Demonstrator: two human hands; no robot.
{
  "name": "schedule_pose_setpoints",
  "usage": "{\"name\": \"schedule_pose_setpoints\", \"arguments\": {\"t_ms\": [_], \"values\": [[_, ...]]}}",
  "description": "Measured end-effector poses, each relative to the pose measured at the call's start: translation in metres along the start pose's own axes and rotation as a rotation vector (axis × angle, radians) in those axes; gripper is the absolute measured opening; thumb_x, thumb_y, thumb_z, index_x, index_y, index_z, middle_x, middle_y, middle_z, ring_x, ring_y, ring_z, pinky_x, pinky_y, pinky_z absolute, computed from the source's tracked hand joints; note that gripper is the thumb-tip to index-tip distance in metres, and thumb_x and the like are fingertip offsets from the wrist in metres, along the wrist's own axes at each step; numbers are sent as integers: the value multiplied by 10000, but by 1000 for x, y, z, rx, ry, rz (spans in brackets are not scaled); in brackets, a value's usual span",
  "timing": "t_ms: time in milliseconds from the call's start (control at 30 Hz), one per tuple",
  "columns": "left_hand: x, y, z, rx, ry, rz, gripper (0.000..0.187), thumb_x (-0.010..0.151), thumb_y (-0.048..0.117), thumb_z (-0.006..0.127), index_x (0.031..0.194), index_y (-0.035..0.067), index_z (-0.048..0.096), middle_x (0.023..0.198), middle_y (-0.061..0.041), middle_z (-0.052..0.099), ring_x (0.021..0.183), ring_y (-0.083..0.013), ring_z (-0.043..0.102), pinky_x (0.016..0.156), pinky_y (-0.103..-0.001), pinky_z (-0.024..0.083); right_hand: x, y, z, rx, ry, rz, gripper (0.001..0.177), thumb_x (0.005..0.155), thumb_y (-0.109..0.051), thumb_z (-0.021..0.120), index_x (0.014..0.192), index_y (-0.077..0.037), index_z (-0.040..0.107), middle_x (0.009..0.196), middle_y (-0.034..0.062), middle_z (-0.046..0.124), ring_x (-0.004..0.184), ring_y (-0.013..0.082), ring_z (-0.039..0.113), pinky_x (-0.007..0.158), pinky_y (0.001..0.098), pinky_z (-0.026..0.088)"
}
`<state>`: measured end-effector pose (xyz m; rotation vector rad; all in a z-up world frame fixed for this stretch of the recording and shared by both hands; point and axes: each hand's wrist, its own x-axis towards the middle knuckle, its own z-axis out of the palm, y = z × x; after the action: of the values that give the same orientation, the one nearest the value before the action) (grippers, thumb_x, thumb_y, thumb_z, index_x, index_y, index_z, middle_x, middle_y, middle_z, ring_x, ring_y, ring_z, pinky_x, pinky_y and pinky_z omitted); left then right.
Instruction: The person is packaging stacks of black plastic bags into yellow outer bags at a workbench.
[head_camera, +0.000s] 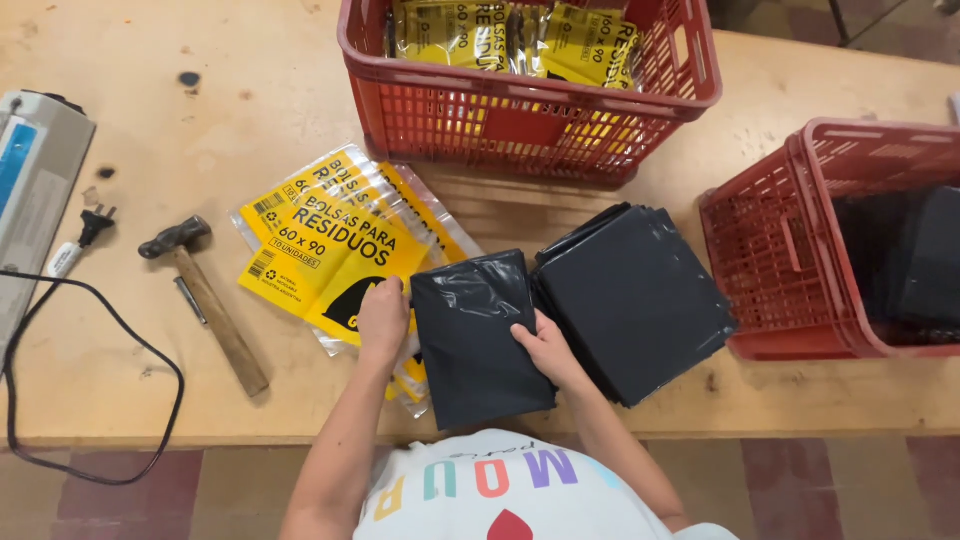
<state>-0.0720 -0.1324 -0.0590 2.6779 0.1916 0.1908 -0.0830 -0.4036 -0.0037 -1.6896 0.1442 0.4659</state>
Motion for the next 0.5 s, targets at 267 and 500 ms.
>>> {"name": "schedule_pose_setpoints", "arguments": {"t_ms": [267,500], "values": [[-11,10,9,84,48,-42,30,907,92,595,891,70,609,724,-97,619,689,-280,695,599,-367,582,3,20,-20,10,-72,10,281,950,-115,642,1222,-56,679,981,153,760,865,212,705,734,420,629],[-20,23,12,128,127,-50,54,908,70,546,862,62,575,670,-101,599,689,-286,692,562,-347,578,5,43,-29,42,-81,-5,304,963,-101,618,1260,-55,659,1042,160,751,911,213,695,777,432,620]]}}
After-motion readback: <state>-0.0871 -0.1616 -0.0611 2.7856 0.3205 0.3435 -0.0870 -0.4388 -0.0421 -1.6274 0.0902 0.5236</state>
